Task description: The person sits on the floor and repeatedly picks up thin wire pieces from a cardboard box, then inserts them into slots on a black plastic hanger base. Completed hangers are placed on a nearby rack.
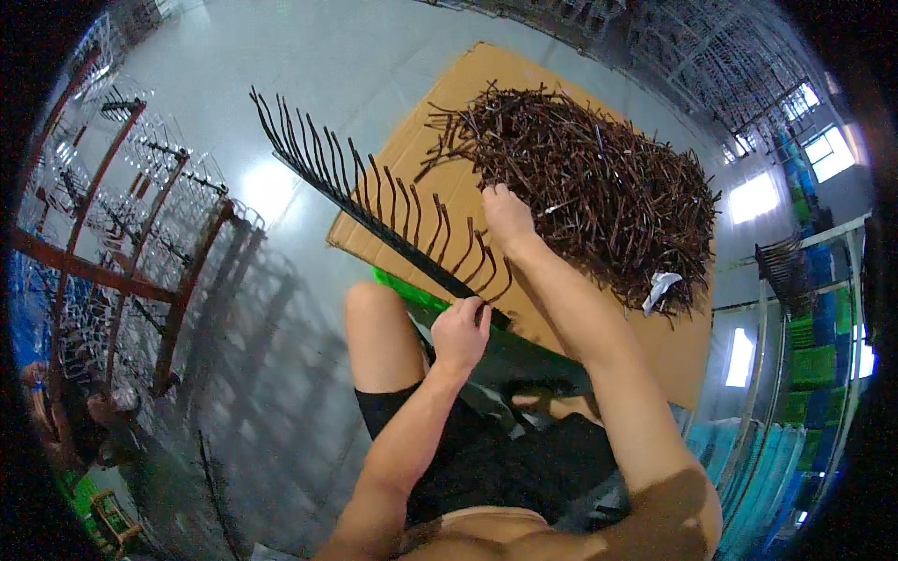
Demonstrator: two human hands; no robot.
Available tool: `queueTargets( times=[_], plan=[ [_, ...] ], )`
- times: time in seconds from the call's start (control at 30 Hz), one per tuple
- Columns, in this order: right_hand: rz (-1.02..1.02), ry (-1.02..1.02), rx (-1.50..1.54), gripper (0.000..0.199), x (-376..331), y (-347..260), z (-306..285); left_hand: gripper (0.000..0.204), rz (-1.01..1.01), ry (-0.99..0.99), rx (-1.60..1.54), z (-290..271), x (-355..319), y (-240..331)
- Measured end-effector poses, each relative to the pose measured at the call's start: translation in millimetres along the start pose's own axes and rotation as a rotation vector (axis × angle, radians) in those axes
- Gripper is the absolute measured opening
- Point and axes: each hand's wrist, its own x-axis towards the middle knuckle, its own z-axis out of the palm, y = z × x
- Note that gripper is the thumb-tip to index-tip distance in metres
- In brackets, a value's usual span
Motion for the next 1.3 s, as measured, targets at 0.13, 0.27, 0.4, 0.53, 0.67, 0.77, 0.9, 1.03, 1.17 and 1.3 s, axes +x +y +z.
queueTargets(
  times=[0.13,0.27,0.4,0.53,0.67,0.77,0.9,1.03,1.17,1.3],
  plan=[
    [0.130,-0.134,-0.024,0.025,15,-14,0,0.019,-0.075,-0.107,0.049,-7,1,5],
    [0.098,-0.270,0.076,0.027,-11,-10,-16,0.021,-0.021,-0.071,-0.085,1,-9,8],
    [-0.012,-0.427,0.126,0.023,-45,-3,-37,0.018,0.011,-0.138,-0.026,1,-8,13],
    [0.048,-0.320,0.296,0.019,-28,2,-88,0.016,0.053,-0.083,-0.069,3,-5,4],
    [0.173,0.058,0.200,0.018,19,43,-74,0.016,0.040,-0.106,-0.071,5,-3,8],
    [0.298,-0.155,0.012,0.019,33,46,-52,0.017,0.056,-0.115,-0.035,5,-3,8],
    [0.312,-0.169,0.059,0.017,32,46,-48,0.018,0.012,-0.073,-0.041,8,-1,3],
    [0.417,-0.152,0.404,0.021,6,58,-58,0.018,0.019,-0.031,-0.060,6,2,3],
    [0.554,-0.122,1.130,0.023,-58,35,-84,0.014,0.053,-0.030,-0.060,1,2,0],
    [0.390,0.129,0.862,0.023,-126,8,-56,0.013,0.049,-0.056,-0.077,3,0,-2]
  ],
)
